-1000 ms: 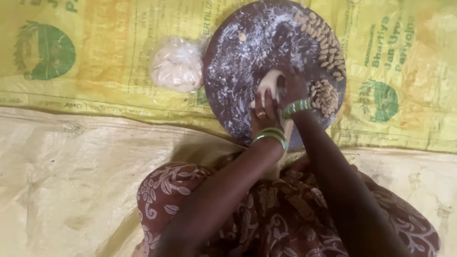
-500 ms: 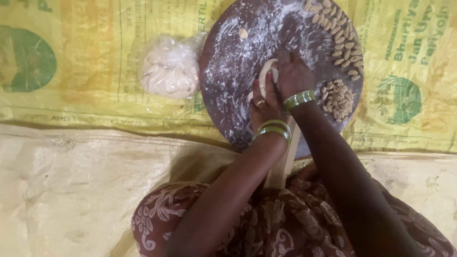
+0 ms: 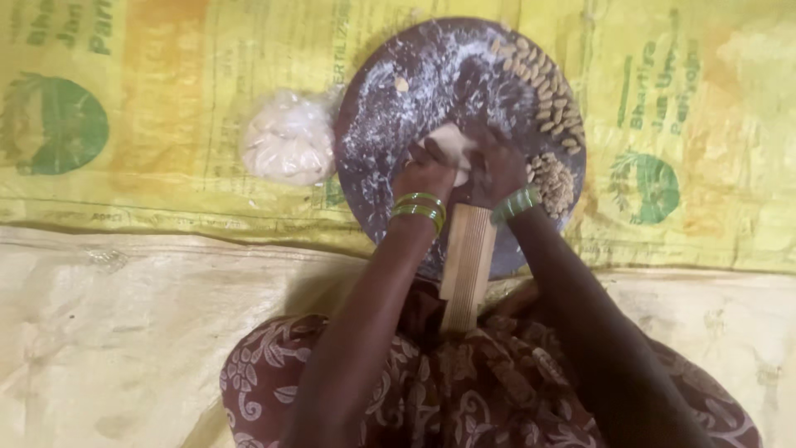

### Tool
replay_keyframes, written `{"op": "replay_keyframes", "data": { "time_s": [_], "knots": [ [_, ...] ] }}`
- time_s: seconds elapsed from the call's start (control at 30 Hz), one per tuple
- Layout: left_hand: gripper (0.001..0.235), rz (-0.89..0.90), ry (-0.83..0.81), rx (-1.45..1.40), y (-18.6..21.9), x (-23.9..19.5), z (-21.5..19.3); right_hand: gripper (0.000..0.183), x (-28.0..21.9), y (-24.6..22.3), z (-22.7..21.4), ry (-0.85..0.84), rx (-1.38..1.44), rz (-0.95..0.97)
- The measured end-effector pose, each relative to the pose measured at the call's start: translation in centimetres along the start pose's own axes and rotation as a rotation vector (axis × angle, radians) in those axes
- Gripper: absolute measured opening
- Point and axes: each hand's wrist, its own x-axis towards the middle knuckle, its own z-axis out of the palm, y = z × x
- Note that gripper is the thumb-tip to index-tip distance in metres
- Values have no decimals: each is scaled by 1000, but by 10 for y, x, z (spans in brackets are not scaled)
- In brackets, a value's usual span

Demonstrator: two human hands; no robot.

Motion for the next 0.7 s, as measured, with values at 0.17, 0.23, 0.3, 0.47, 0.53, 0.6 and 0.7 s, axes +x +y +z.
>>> {"op": "replay_keyframes", "data": {
  "time_s": [0.17,0.23,0.3,0.47,0.53,0.6,0.7],
  "knots": [
    [30,81,92,-7,-9,5,-12,29,-42,-48,-26,246,-266,-482],
    [29,80,137,-20,-11,3,-20,49,-39,-53,-19,252,-304,-380],
    [23,56,99,-22,-10,3,-25,52,-26,-45,-9,200,-303,-296],
    [13,13,-126,-104,12,-2,-20,34,24,9,14,-3,-398,-170],
    [15,29,-160,-80,23,-1,-13,20,48,25,26,-26,-469,-135],
    [17,-112,-207,-189,31,-2,-1,10,66,42,36,-65,-544,-108],
    [20,-172,-143,-182,36,-18,14,12,80,58,39,-139,-535,-77]
  ]
}}
